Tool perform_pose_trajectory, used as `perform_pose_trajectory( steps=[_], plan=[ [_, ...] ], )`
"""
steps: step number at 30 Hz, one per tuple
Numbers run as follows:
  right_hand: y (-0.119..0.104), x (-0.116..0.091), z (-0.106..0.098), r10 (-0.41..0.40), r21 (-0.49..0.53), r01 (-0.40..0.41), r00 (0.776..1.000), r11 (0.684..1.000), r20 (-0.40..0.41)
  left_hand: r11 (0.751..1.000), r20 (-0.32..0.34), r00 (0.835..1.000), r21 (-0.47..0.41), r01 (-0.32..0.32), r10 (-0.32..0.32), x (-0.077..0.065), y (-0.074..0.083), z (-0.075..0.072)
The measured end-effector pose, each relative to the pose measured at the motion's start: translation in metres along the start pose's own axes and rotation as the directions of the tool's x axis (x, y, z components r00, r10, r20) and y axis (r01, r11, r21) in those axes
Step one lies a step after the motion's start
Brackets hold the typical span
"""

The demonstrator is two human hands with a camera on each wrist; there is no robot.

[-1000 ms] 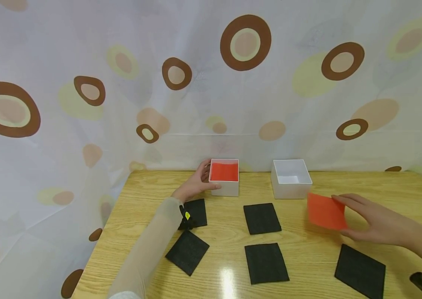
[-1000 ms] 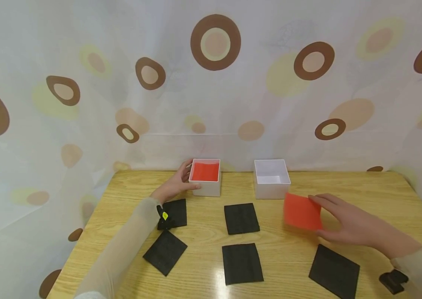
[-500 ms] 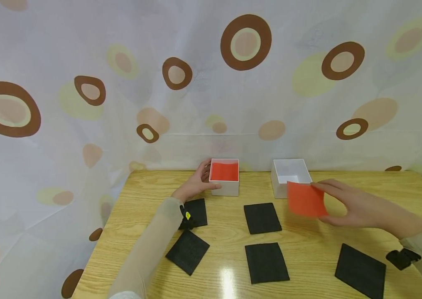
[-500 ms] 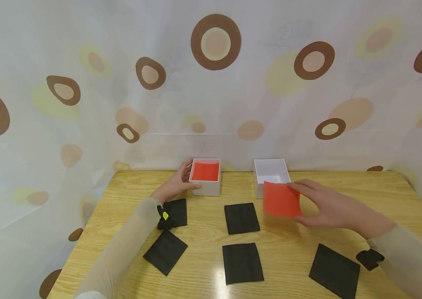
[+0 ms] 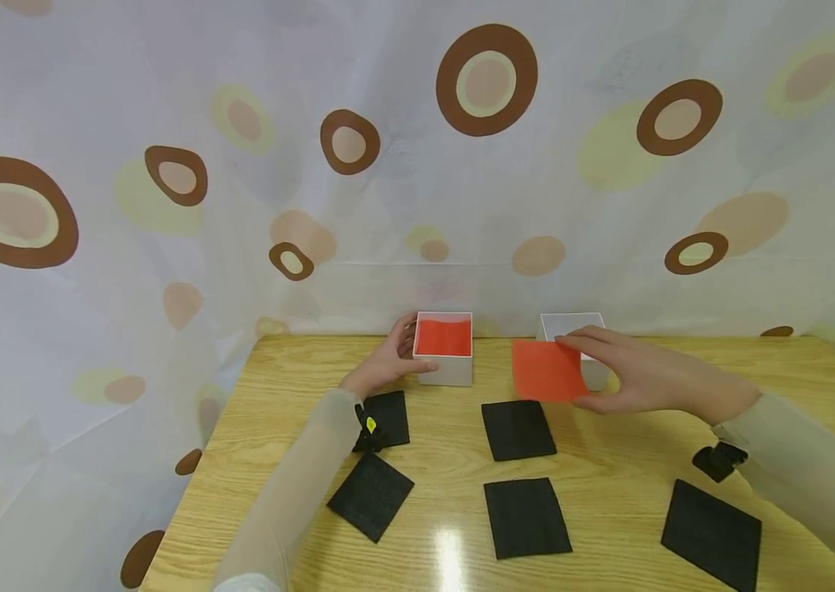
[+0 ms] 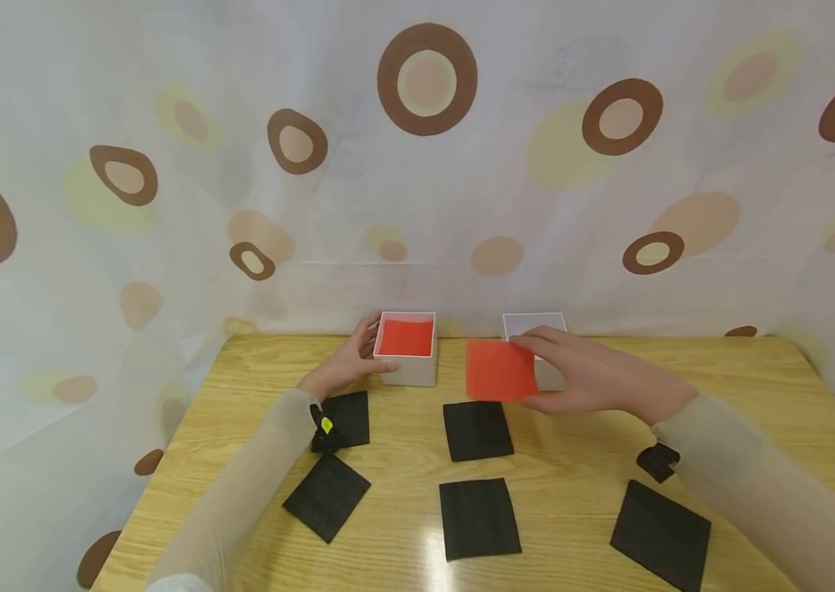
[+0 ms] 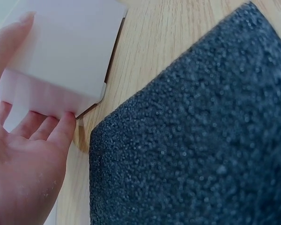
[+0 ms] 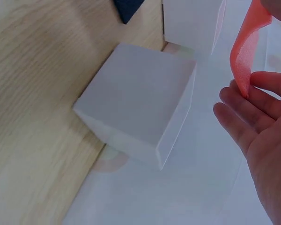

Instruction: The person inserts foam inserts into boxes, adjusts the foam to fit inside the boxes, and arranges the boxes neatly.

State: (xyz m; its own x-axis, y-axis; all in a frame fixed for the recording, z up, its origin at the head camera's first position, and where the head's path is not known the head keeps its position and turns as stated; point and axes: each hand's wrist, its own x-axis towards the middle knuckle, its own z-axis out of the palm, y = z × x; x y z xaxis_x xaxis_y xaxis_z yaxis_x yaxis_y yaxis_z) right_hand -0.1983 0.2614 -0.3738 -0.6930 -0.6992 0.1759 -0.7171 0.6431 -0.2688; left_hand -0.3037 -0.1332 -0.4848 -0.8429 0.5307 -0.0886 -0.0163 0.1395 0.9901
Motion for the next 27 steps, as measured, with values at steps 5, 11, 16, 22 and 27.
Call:
perform_pose_trajectory(
  steps=[5, 11, 16, 22, 27],
  plan=[
    [0.0, 0.024, 0.0, -0.004, 0.021, 0.004, 1.0, 1.0, 0.018, 1.0, 0.002, 1.0, 0.0, 0.007, -0.007, 0.0, 0.0, 0.0],
    [0.0, 0.051, 0.003, 0.021, 0.021, -0.023, 0.998, 1.0, 0.051, 1.0, 0.009, 1.0, -0.009, 0.006, -0.006, 0.0, 0.0, -0.001],
    [-0.001, 0.071, 0.006, -0.009, 0.036, 0.007, 0.999, 0.999, 0.051, 1.0, 0.015, 1.0, -0.009, -0.006, 0.006, 0.0, 0.001, -0.002],
    [-0.001, 0.096, 0.011, 0.007, 0.057, -0.011, 0.998, 0.998, 0.069, 1.0, -0.001, 1.0, 0.006, -0.001, 0.001, 0.001, 0.001, -0.002],
    [-0.001, 0.114, 0.018, 0.001, 0.041, -0.004, 0.998, 0.999, 0.064, 1.0, -0.004, 1.0, 0.013, 0.005, -0.005, 0.001, 0.0, -0.001]
  ],
)
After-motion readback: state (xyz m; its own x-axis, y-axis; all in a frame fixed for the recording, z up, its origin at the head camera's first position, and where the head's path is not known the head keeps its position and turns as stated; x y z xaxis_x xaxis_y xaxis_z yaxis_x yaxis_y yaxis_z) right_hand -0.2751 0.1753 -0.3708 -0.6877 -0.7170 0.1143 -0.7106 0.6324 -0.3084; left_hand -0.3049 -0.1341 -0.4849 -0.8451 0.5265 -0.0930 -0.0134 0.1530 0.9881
